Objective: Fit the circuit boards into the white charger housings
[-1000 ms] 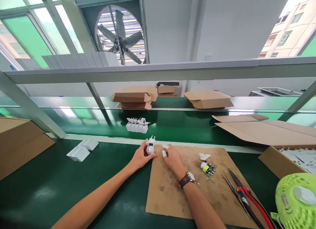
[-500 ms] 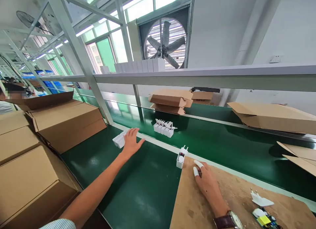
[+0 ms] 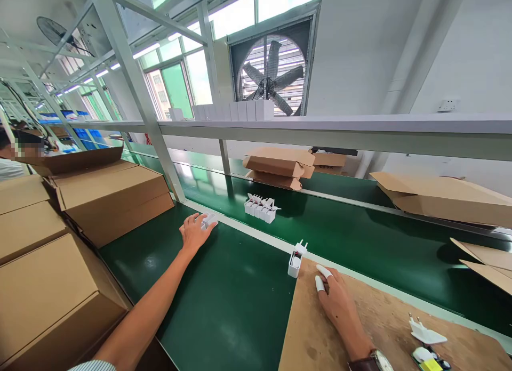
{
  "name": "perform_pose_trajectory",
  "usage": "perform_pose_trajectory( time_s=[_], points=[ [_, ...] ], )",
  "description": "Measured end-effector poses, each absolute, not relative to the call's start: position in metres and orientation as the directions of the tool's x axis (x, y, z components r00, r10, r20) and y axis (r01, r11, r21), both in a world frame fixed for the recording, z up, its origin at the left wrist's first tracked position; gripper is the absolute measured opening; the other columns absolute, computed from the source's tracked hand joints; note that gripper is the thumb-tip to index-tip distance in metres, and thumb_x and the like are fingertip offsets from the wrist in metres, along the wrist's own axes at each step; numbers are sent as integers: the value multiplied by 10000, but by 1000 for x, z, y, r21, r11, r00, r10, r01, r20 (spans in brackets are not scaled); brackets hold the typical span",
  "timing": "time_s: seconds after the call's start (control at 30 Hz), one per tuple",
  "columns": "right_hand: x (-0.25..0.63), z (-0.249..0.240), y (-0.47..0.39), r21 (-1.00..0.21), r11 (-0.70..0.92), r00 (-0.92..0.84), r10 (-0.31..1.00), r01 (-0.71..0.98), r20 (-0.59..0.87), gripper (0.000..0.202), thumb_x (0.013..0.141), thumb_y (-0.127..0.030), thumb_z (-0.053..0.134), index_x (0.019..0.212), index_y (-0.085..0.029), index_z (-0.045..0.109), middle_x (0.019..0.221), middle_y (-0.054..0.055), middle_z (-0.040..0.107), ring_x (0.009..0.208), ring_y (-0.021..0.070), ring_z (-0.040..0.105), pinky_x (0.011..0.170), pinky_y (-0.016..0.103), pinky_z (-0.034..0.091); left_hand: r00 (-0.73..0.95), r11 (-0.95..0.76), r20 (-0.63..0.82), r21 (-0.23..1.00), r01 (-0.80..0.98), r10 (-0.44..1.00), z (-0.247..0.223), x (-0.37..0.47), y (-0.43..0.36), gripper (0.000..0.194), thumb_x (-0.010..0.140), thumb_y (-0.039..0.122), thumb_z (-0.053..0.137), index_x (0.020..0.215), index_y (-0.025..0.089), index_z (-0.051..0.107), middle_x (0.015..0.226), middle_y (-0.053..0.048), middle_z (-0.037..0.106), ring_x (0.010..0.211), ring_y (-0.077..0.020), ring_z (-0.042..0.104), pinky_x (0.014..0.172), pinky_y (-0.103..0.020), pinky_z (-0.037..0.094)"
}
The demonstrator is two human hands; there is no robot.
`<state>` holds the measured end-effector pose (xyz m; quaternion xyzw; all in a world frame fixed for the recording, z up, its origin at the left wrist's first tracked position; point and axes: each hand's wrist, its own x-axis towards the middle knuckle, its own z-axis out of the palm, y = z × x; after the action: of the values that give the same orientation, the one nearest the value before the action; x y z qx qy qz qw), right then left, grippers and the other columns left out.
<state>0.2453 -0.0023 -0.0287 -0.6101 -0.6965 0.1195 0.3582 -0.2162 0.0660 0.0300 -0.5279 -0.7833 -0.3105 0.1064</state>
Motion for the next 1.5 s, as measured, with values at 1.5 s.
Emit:
perform_pose_trajectory(
  time_s=[1.5],
  points=[
    [239, -18, -13, -536, 256, -36, 922, 805, 386, 368, 875, -284, 472, 1151, -215, 704, 1173, 124, 729, 1122, 302, 682, 1014, 468, 555, -24, -66, 472, 174, 982, 881, 35, -181, 43, 127, 875, 362, 674, 940, 264, 722, 1093, -94, 739, 1086, -294, 666, 810, -385, 573]
  ],
)
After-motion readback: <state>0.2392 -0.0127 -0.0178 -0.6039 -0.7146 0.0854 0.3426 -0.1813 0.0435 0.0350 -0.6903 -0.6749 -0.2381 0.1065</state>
